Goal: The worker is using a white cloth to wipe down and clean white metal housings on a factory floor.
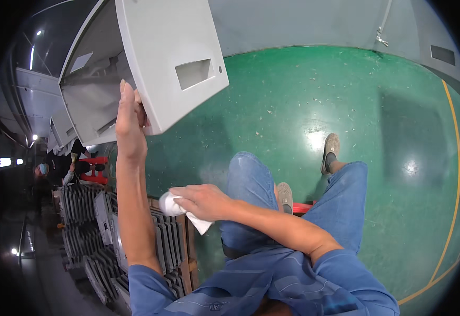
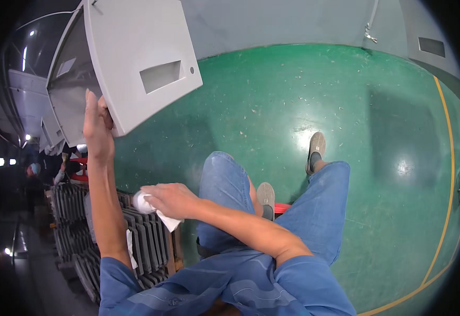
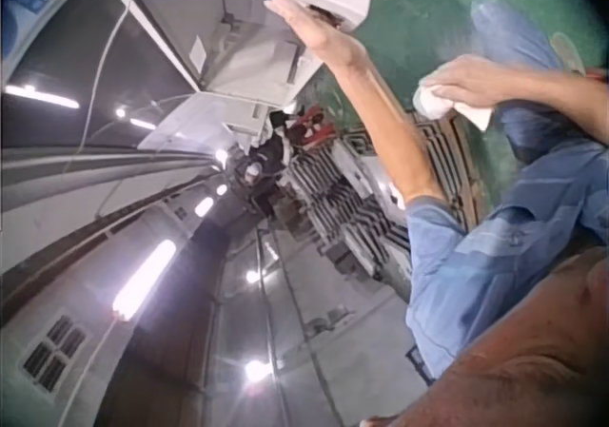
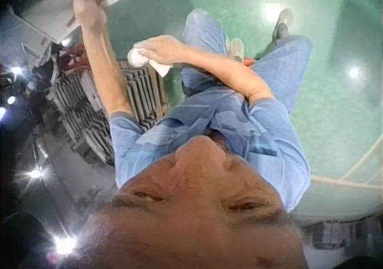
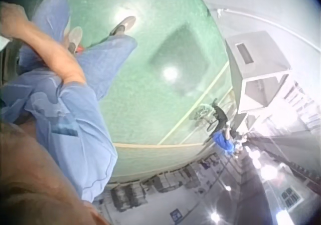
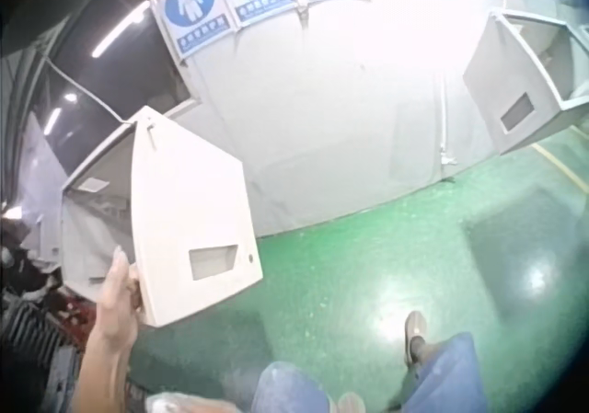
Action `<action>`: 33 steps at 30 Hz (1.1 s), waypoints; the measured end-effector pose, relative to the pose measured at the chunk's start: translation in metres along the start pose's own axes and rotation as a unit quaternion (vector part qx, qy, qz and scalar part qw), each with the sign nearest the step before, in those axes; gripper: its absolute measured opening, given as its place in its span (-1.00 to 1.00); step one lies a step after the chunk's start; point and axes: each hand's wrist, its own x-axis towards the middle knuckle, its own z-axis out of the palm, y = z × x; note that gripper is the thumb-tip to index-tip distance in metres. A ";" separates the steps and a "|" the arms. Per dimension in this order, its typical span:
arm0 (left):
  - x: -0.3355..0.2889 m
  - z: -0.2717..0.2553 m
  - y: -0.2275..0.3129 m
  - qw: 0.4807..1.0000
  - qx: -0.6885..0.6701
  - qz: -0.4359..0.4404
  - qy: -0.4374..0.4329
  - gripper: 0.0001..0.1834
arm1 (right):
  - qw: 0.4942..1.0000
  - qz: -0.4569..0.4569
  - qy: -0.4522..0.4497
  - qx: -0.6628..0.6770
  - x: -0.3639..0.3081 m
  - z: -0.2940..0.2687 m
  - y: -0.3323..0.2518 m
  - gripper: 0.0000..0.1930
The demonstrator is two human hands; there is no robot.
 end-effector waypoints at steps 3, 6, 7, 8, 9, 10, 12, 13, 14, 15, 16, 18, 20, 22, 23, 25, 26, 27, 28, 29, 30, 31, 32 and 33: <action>0.001 -0.004 -0.008 0.999 0.015 0.017 0.043 -0.31 | 0.944 0.168 0.051 0.279 -0.022 0.001 0.035 -0.61; 0.001 -0.016 -0.019 0.999 0.010 0.002 0.052 -0.32 | 0.668 0.309 0.034 0.676 -0.045 -0.047 0.063 -0.56; -0.001 -0.018 -0.021 0.998 0.018 -0.004 0.067 -0.32 | 0.629 0.240 0.027 0.739 -0.054 -0.069 0.055 -0.54; -0.002 -0.020 -0.020 0.996 0.027 -0.008 0.082 -0.31 | 0.584 0.166 0.021 0.794 -0.059 -0.089 0.038 -0.52; 0.002 -0.024 -0.025 0.997 0.033 0.012 0.075 -0.30 | 0.608 0.186 0.135 0.760 -0.065 -0.098 0.027 -0.50; 0.007 -0.031 -0.033 0.996 0.039 0.033 0.069 -0.29 | 0.622 0.202 0.246 0.715 -0.072 -0.104 0.019 -0.48; 0.011 -0.046 -0.039 0.995 0.049 0.057 0.067 -0.27 | 0.660 0.166 0.234 0.694 -0.094 -0.114 0.018 -0.49; 0.014 -0.052 -0.040 0.994 0.051 0.060 0.070 -0.27 | 0.657 0.190 0.243 0.688 -0.107 -0.115 0.023 -0.51; 0.013 -0.052 -0.043 0.994 0.053 0.058 0.072 -0.26 | 0.651 0.216 0.254 0.682 -0.118 -0.116 0.021 -0.52; 0.012 -0.049 -0.036 0.989 0.095 0.067 0.095 -0.28 | 0.667 0.245 0.270 0.650 -0.127 -0.117 0.019 -0.52; 0.016 -0.052 -0.039 0.986 0.107 0.052 0.114 -0.30 | 0.694 0.253 0.263 0.621 -0.134 -0.121 0.017 -0.52; 0.024 -0.084 -0.048 0.979 0.139 0.016 0.147 -0.32 | 0.737 0.271 0.247 0.568 -0.141 -0.120 0.011 -0.53; 0.021 -0.116 -0.053 0.923 0.312 0.112 0.194 -0.46 | 0.767 0.251 0.234 0.543 -0.146 -0.119 0.008 -0.52; -0.007 -0.075 -0.040 0.892 0.269 0.175 0.320 -0.57 | 0.797 0.246 0.271 0.481 -0.151 -0.126 -0.007 -0.51; -0.029 -0.051 -0.034 0.867 0.242 0.203 0.385 -0.62 | 0.805 0.240 0.291 0.458 -0.155 -0.127 -0.010 -0.49; -0.072 -0.013 -0.048 0.926 0.136 0.209 0.284 -0.70 | 0.814 0.237 0.284 0.447 -0.156 -0.128 -0.015 -0.48; -0.095 0.023 -0.046 0.967 0.123 0.163 0.150 -0.71 | 0.823 0.233 0.280 0.436 -0.159 -0.132 -0.015 -0.48; -0.112 0.051 -0.052 0.997 0.027 0.060 0.047 -0.71 | 0.830 0.232 0.274 0.427 -0.156 -0.135 -0.019 -0.48; -0.125 0.079 -0.066 0.997 0.014 0.020 -0.078 -0.69 | 0.837 0.232 0.268 0.417 -0.155 -0.139 -0.023 -0.48; -0.136 0.101 -0.083 0.985 -0.004 -0.019 -0.169 -0.50 | 0.844 0.231 0.262 0.408 -0.154 -0.142 -0.027 -0.49; -0.147 0.123 -0.099 0.953 -0.110 -0.101 -0.262 -0.36 | 0.851 0.232 0.256 0.395 -0.156 -0.145 -0.029 -0.49; -0.160 0.144 -0.111 0.934 -0.181 -0.109 -0.289 -0.29 | 0.860 0.231 0.249 0.382 -0.159 -0.149 -0.030 -0.49; -0.170 0.162 -0.117 0.907 -0.251 -0.113 -0.318 -0.22 | 0.868 0.228 0.245 0.367 -0.162 -0.152 -0.032 -0.49; -0.174 0.171 -0.111 0.904 -0.276 -0.090 -0.313 -0.20 | 0.867 0.253 0.254 0.346 -0.163 -0.154 -0.041 -0.46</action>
